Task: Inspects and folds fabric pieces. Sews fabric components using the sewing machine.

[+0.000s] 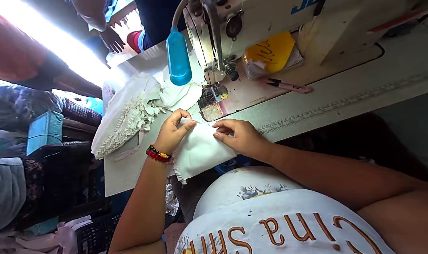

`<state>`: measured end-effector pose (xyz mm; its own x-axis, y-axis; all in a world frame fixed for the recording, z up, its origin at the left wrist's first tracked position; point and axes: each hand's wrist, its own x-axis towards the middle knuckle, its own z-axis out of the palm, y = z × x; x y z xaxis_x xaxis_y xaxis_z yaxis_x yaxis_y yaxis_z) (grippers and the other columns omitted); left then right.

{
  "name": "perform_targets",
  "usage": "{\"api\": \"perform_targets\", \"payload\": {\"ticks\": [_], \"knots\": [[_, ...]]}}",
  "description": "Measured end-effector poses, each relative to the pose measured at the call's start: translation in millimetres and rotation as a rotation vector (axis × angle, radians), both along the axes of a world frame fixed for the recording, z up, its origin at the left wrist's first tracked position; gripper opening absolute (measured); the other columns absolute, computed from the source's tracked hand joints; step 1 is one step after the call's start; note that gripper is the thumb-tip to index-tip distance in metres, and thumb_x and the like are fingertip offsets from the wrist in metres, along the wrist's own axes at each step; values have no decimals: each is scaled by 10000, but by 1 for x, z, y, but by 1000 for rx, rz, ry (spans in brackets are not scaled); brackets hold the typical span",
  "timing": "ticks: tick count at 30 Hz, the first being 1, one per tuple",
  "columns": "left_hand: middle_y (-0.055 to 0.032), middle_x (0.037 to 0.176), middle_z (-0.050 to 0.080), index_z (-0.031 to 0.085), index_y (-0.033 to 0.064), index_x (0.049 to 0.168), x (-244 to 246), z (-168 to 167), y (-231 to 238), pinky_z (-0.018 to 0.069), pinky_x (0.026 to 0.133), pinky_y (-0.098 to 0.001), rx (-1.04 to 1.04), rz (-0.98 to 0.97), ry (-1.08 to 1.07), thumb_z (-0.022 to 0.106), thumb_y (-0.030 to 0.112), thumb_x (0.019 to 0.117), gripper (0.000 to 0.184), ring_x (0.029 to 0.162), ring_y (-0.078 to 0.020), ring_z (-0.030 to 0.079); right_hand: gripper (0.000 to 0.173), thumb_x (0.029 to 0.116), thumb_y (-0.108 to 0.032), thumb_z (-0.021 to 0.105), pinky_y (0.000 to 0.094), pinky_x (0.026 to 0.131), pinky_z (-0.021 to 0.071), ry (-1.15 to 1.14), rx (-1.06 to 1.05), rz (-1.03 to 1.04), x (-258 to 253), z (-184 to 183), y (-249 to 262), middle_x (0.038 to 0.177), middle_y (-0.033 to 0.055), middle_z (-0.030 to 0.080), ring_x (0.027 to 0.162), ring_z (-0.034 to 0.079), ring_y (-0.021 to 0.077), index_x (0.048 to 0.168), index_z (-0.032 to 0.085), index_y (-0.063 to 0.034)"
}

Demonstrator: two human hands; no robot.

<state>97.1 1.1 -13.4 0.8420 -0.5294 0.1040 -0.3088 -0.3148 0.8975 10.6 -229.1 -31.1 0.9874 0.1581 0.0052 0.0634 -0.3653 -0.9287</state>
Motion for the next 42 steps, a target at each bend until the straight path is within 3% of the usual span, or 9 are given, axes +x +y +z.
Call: {"api": "perform_targets", "payload": {"ticks": [1, 3, 5, 9, 18, 35, 39, 42], "knots": [[32, 960, 593, 600, 87, 952, 0, 0, 1, 518, 794, -198, -27, 24, -19, 668, 133, 940, 82, 864, -3, 590, 236, 989, -245, 669, 387, 778, 575, 54, 53, 10, 2, 2, 2, 912, 72, 732, 809, 693, 156, 1111, 722, -50], [41, 957, 587, 609, 91, 942, 0, 1, 3, 504, 816, -193, -37, 53, -57, 690, 131, 921, 93, 878, 3, 579, 191, 1008, -233, 649, 302, 690, 545, 100, 132, 20, 3, 5, 6, 808, 29, 691, 706, 639, 86, 982, 726, -60], [40, 962, 615, 638, 82, 951, 1, 4, 7, 513, 851, -202, -22, 58, -73, 714, 130, 905, 100, 905, 0, 598, 163, 1009, -182, 646, 257, 651, 530, 74, 160, -18, 2, 4, 10, 769, 15, 669, 665, 612, 53, 935, 718, -55], [50, 977, 658, 660, 83, 965, 5, 7, 15, 521, 892, -219, -41, 68, -76, 724, 113, 893, 101, 942, -3, 619, 132, 989, -188, 676, 233, 617, 509, 12, 120, -99, 2, -2, 9, 745, -3, 650, 633, 584, 39, 933, 716, -76], [72, 963, 667, 669, 77, 1000, 5, 0, 21, 548, 832, -189, -179, 120, -41, 722, 20, 881, 142, 872, 6, 633, 122, 939, -185, 741, 214, 584, 496, -21, 124, -112, 3, -8, 7, 710, -11, 641, 602, 575, 34, 894, 709, -76], [55, 884, 669, 665, 58, 980, 6, 5, 14, 545, 753, -159, -135, 185, -4, 715, -3, 891, 118, 794, 15, 635, 153, 1000, -184, 663, 204, 580, 467, -40, 51, -136, 2, -7, 9, 708, -9, 624, 602, 552, 25, 907, 703, -69], [38, 904, 661, 667, 54, 983, 10, 2, 10, 537, 724, -153, -96, 209, -7, 724, 17, 896, 110, 772, 16, 621, 154, 1012, -184, 645, 232, 609, 494, -32, 29, -142, 2, -6, 10, 743, 4, 650, 631, 582, 42, 934, 714, -70], [-4, 925, 665, 683, 48, 984, 16, 1, 2, 513, 740, -210, 82, 250, -44, 739, 89, 911, 101, 791, -27, 606, 198, 1017, -188, 623, 388, 695, 545, -157, -247, -123, 3, -5, 9, 773, 78, 670, 733, 656, 191, 919, 717, -45]]}}
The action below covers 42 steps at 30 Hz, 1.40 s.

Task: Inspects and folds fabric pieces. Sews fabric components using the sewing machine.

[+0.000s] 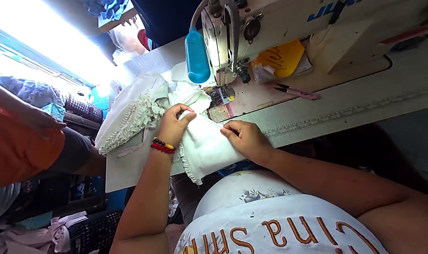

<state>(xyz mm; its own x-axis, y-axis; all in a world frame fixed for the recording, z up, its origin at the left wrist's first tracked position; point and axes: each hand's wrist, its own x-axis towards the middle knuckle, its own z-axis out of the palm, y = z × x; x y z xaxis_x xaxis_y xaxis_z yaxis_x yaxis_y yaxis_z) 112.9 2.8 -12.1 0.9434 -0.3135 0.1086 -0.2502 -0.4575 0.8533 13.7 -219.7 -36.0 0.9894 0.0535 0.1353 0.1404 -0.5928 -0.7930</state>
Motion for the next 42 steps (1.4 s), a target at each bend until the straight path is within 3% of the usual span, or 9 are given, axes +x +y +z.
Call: {"api": "perform_targets", "payload": {"ticks": [4, 8, 10, 14, 17, 20, 23, 25, 42], "knots": [[-181, 1098, 701, 706, 2, 1072, 12, 1, -19, 498, 972, -523, 427, -6, -74, 681, 197, 987, 214, 1082, -313, 660, 186, 954, -210, 676, 543, 779, 507, -232, -429, 69, 9, -11, -12, 908, 174, 656, 934, 637, 397, 933, 701, -27], [-217, 1114, 694, 697, 6, 1136, 28, -6, -33, 500, 939, -611, 690, -161, -171, 616, 266, 1028, 293, 1089, -407, 667, 203, 961, -137, 631, 566, 1054, 445, -384, -430, 259, 11, -14, -34, 1313, 81, 687, 1303, 582, 315, 1114, 763, -124], [-222, 1100, 692, 682, 10, 1160, 37, -8, -38, 512, 906, -617, 784, -168, -215, 611, 343, 1028, 365, 1057, -418, 677, 200, 970, -152, 596, 600, 1156, 347, -404, -422, 342, 12, -19, -43, 1282, 20, 719, 1381, 536, 279, 1030, 786, -140], [-290, 1260, 630, 650, 2, 1252, 49, -2, -41, 455, 962, -688, 891, 61, -169, 626, 410, 1004, 478, 1172, -490, 611, 336, 1037, -314, 492, 632, 1217, 215, -307, -434, 399, 9, -23, -55, 1370, -38, 672, 1479, 417, 247, 1172, 772, -186], [-272, 1332, 600, 655, 5, 1271, 21, 3, -48, 425, 1034, -649, 722, 169, -248, 581, 234, 1013, 353, 1253, -465, 565, 372, 1044, -346, 463, 646, 1222, 181, -292, -452, 389, 7, -22, -55, 1379, -35, 667, 1489, 402, 253, 1192, 766, -190], [-216, 1254, 657, 696, -6, 1193, -40, -6, -65, 500, 1010, -559, 548, -30, -296, 563, 165, 1019, 278, 1187, -384, 626, 370, 1040, -337, 464, 649, 1221, 179, -284, -444, 375, 6, -22, -54, 1378, -31, 667, 1482, 412, 259, 1178, 768, -178], [-184, 1404, 605, 642, 11, 1347, -70, -27, -73, 372, 1160, -554, 524, -112, -204, 567, 234, 1010, 411, 1347, -346, 545, 376, 1040, -339, 463, 651, 1218, 180, -296, -450, 367, 4, -23, -54, 1381, -21, 666, 1476, 423, 256, 1186, 761, -162], [-184, 1466, 561, 588, 15, 1414, -65, -35, -72, 309, 1199, -557, 523, -100, -208, 558, 282, 1004, 490, 1402, -347, 496, 381, 1033, -353, 473, 645, 1221, 185, -308, -450, 350, 2, -24, -55, 1366, -9, 676, 1465, 439, 253, 1173, 764, -151], [-133, 1390, 634, 680, 55, 1330, 29, -40, -78, 378, 1153, -506, 410, -190, -229, 688, 282, 962, 432, 1335, -325, 548, 478, 1033, -485, 443, 688, 1217, 103, -274, -544, 336, 34, -20, -63, 1437, -2, 627, 1522, 343, 269, 1245, 740, -176]]}}
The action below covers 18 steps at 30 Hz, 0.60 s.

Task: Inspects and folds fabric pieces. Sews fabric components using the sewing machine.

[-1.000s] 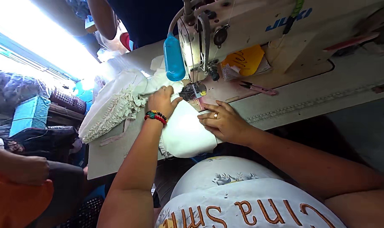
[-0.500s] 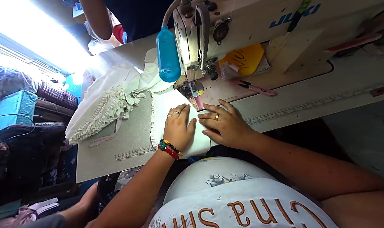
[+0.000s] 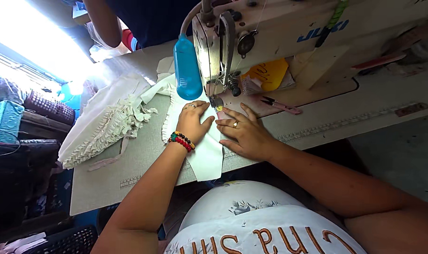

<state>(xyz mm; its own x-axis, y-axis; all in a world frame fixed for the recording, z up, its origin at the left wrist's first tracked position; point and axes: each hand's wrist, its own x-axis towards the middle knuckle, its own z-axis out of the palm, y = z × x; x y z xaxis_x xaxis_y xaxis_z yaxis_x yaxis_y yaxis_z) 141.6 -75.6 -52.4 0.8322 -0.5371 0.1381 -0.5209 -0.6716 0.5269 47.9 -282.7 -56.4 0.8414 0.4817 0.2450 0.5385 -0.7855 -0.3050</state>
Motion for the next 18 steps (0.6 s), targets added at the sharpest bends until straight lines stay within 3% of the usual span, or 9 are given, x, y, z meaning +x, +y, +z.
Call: {"api": "perform_targets", "payload": {"ticks": [9, 18], "knots": [[-120, 1382, 643, 675, 70, 1342, 13, -1, -4, 372, 1151, -517, 19, 12, 26, 697, 322, 952, 465, 1328, -315, 556, 518, 1038, -508, 421, 706, 1212, 51, 64, -36, -61, 3, 2, 3, 1502, -11, 569, 1546, 289, 262, 1336, 685, -177], [-147, 1382, 635, 682, 67, 1333, 13, 3, -7, 386, 1134, -530, 17, 33, 43, 714, 314, 944, 462, 1332, -340, 546, 523, 1035, -509, 416, 719, 1206, 53, 49, -43, -77, 4, 1, 4, 1510, -14, 563, 1544, 293, 273, 1346, 678, -180]]}}
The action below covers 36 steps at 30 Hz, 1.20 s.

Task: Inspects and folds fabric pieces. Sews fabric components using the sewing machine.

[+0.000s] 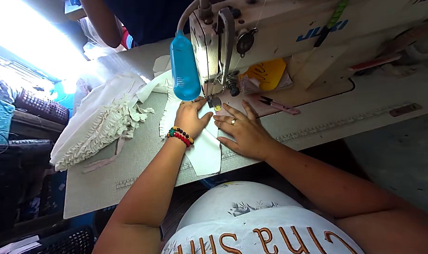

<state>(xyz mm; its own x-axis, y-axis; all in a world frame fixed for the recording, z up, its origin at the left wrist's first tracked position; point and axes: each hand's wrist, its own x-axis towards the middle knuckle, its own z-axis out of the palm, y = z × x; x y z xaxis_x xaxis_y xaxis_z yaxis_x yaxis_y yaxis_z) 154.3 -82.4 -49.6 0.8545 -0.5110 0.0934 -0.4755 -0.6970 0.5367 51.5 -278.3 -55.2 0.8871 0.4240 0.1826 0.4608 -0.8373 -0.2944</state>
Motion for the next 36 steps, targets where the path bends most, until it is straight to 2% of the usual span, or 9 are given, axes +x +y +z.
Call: {"api": "perform_targets", "payload": {"ticks": [3, 5, 6, 8, 12, 16, 22, 31, 36], "knots": [[-146, 1387, 631, 682, 69, 1333, -1, 2, -1, 379, 1142, -526, 1, 8, 13, 720, 308, 942, 460, 1336, -339, 541, 500, 1040, -480, 429, 698, 1216, 72, -15, 39, -3, -2, 0, -3, 1515, 8, 556, 1541, 299, 273, 1343, 675, -168], [-148, 1394, 626, 678, 64, 1336, -1, 2, 0, 378, 1142, -529, -3, 3, 18, 717, 306, 945, 462, 1338, -340, 539, 437, 1040, -398, 476, 650, 1209, 220, -122, 127, -54, -6, 3, -16, 1462, 63, 598, 1473, 420, 298, 1291, 696, -117], [-145, 1397, 625, 678, 63, 1337, -1, 1, 0, 377, 1145, -528, -3, -1, 17, 713, 310, 947, 462, 1342, -337, 537, 400, 1035, -339, 500, 604, 1169, 336, -207, 159, -126, -9, 7, -29, 1404, 112, 634, 1397, 506, 324, 1251, 709, -74], [-136, 1405, 622, 679, 72, 1337, 0, -1, 0, 370, 1156, -517, 0, -3, 15, 705, 326, 951, 463, 1351, -327, 532, 357, 1028, -257, 541, 570, 1065, 455, -348, 163, -380, -18, 17, -66, 1289, 221, 656, 1247, 593, 398, 1220, 696, 1], [-147, 1396, 625, 681, 57, 1330, -1, -1, 0, 376, 1144, -529, -3, -10, 3, 706, 312, 950, 458, 1333, -339, 542, 538, 1027, -356, 531, 645, 1112, 352, -424, 37, -857, -22, 28, -148, 1378, 393, 498, 1315, 455, 571, 1368, 535, 59], [-139, 1393, 628, 685, 55, 1325, -1, -1, 0, 371, 1149, -515, -5, -11, -8, 707, 318, 949, 459, 1334, -332, 542, 592, 1035, -402, 517, 619, 1170, 300, -398, -68, -888, -20, 13, -189, 1493, 306, 468, 1412, 404, 515, 1462, 474, 5], [-131, 1393, 629, 689, 53, 1319, -2, 0, 0, 370, 1153, -503, 2, -4, -12, 711, 312, 949, 452, 1335, -326, 541, 693, 1019, -454, 512, 559, 1230, 241, -419, -52, -862, -16, 1, -200, 1580, 269, 396, 1491, 325, 467, 1540, 388, -14], [-145, 1407, 618, 688, 57, 1321, -1, 1, -1, 374, 1148, -530, 2, 3, -11, 701, 305, 958, 440, 1335, -339, 543, 618, 1035, -449, 482, 638, 1215, 190, -458, -86, -854, -16, 2, -199, 1499, 290, 483, 1459, 354, 503, 1452, 473, 6], [-139, 1414, 612, 692, 60, 1315, -1, 0, -1, 373, 1150, -517, 3, 5, -9, 699, 307, 961, 432, 1342, -333, 535, 548, 1083, -410, 382, 678, 1192, 189, -331, -148, -888, -18, 7, -194, 1199, 302, 675, 1227, 595, 494, 1170, 680, 42]]}}
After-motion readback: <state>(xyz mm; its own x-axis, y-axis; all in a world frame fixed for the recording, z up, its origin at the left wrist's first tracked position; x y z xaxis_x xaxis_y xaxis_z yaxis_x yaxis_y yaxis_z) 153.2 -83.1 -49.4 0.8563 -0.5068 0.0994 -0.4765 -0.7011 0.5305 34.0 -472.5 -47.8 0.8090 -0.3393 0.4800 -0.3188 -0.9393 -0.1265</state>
